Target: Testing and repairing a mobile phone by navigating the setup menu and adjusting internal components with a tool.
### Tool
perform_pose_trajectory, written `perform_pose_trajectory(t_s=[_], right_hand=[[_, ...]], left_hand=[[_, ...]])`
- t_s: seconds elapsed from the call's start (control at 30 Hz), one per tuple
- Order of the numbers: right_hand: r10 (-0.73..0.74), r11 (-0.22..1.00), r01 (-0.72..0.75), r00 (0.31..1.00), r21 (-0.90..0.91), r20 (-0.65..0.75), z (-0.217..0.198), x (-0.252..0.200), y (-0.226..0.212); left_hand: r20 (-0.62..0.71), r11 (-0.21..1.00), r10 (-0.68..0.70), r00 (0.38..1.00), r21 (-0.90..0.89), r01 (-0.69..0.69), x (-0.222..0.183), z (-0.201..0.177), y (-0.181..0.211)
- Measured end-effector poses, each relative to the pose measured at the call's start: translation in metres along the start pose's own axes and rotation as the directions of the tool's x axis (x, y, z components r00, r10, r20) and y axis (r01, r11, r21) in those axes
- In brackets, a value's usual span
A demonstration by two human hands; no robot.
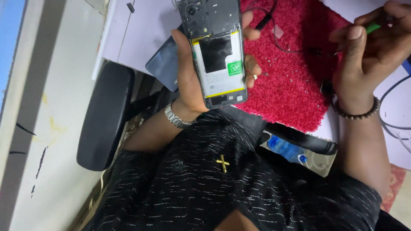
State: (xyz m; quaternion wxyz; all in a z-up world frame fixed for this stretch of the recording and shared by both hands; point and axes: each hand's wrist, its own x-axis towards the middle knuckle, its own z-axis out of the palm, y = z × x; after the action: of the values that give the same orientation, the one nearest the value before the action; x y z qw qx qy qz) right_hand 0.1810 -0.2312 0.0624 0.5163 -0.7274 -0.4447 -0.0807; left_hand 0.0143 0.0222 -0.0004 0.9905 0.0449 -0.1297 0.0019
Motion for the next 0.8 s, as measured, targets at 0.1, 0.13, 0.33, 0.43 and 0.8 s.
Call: perform_pose_trajectory(t_s=[0.1,0.13,0.33,0.43,0.8], right_hand=[[-0.008,1.0,0.009,1.0,-0.027,0.025,0.002,0.002,-0.008],[-0.016,0.998,0.019,0.999,-0.062,0.042,0.003,0.003,-0.013],[-0.063,0.992,0.066,0.997,-0.104,0.034,0.007,0.012,-0.02],[-0.051,0.996,0.054,0.998,-0.066,0.047,0.004,0.01,-0.016],[-0.039,0.995,0.044,0.997,-0.089,0.06,0.004,0.01,-0.021]], left_hand=[[0.089,0.994,-0.034,0.995,-0.099,0.043,-0.001,0.0,0.002],[0.13,0.99,-0.051,0.99,-0.126,0.067,-0.002,0.0,0.002],[0.294,0.954,-0.223,0.929,-0.132,0.271,-0.009,-0.006,0.007],[0.195,0.971,-0.212,0.958,-0.069,0.229,-0.01,0.004,0.01],[0.177,0.974,-0.217,0.96,-0.03,0.225,-0.009,0.002,0.009]])
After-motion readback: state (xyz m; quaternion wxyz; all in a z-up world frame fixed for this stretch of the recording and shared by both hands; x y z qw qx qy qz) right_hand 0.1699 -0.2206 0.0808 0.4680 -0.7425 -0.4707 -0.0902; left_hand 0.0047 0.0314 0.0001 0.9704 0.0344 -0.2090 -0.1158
